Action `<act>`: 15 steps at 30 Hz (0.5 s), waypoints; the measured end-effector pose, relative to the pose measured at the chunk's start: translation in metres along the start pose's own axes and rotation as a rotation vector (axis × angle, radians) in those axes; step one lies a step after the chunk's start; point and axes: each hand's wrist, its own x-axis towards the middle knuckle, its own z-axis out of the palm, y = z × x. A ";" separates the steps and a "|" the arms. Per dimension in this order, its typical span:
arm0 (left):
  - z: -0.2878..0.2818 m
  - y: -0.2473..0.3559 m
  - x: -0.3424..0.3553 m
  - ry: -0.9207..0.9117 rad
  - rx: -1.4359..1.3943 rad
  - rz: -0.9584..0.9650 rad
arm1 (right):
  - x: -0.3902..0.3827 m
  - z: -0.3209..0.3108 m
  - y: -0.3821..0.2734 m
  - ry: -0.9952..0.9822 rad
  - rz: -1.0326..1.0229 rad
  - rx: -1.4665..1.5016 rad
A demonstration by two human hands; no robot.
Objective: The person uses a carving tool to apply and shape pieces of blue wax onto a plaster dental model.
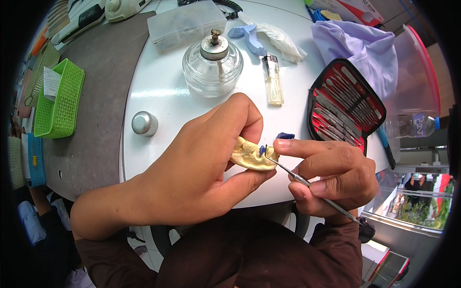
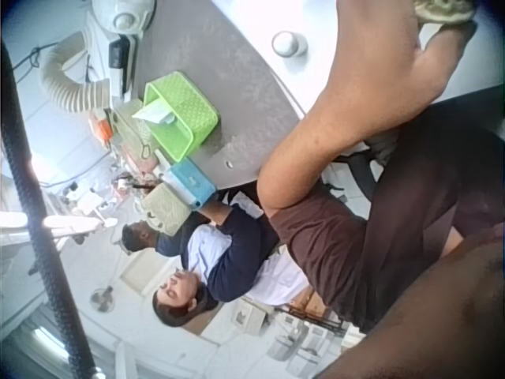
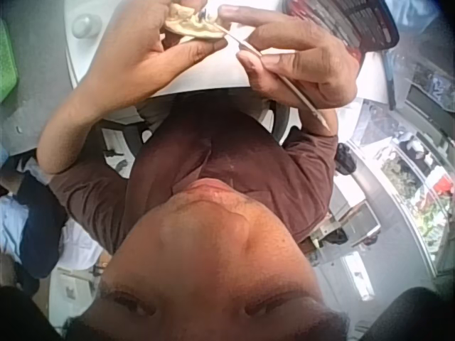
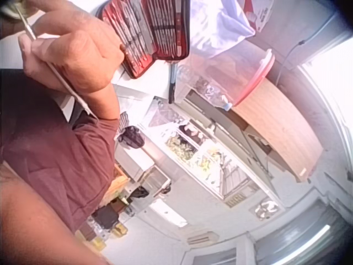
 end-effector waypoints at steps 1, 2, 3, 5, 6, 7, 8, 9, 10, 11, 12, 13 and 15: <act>0.000 0.000 0.000 0.001 -0.004 -0.004 | 0.000 0.000 0.000 -0.003 -0.002 0.008; 0.000 0.000 0.000 0.000 -0.003 0.001 | 0.000 -0.002 0.002 -0.025 -0.018 0.025; 0.000 -0.001 0.000 -0.002 -0.001 0.007 | 0.000 -0.003 0.002 -0.037 -0.027 0.036; -0.001 -0.001 0.000 -0.005 -0.003 0.008 | 0.001 -0.003 0.002 -0.052 -0.035 0.053; -0.001 -0.001 0.000 -0.005 -0.007 0.001 | 0.001 -0.003 0.002 -0.056 -0.036 0.056; 0.000 -0.001 0.000 -0.005 -0.011 -0.006 | 0.001 -0.003 0.002 -0.059 -0.037 0.059; 0.000 -0.001 0.000 -0.006 -0.013 -0.012 | 0.001 -0.004 0.003 -0.062 -0.041 0.058; -0.001 0.000 0.000 -0.006 -0.013 -0.017 | 0.002 -0.004 0.002 -0.066 -0.043 0.053; -0.001 0.001 0.000 -0.007 -0.014 -0.022 | 0.002 -0.004 0.002 -0.070 -0.046 0.047; -0.001 0.001 0.000 -0.006 -0.014 -0.021 | 0.003 -0.005 0.001 -0.076 -0.046 0.039; -0.001 0.001 0.000 -0.005 -0.013 -0.022 | 0.003 -0.005 0.001 -0.080 -0.043 0.034; -0.001 0.001 0.000 -0.004 -0.012 -0.023 | 0.004 -0.005 0.000 -0.084 -0.039 0.028; 0.000 0.001 0.000 -0.002 -0.010 -0.020 | 0.004 -0.005 -0.001 -0.085 -0.027 0.025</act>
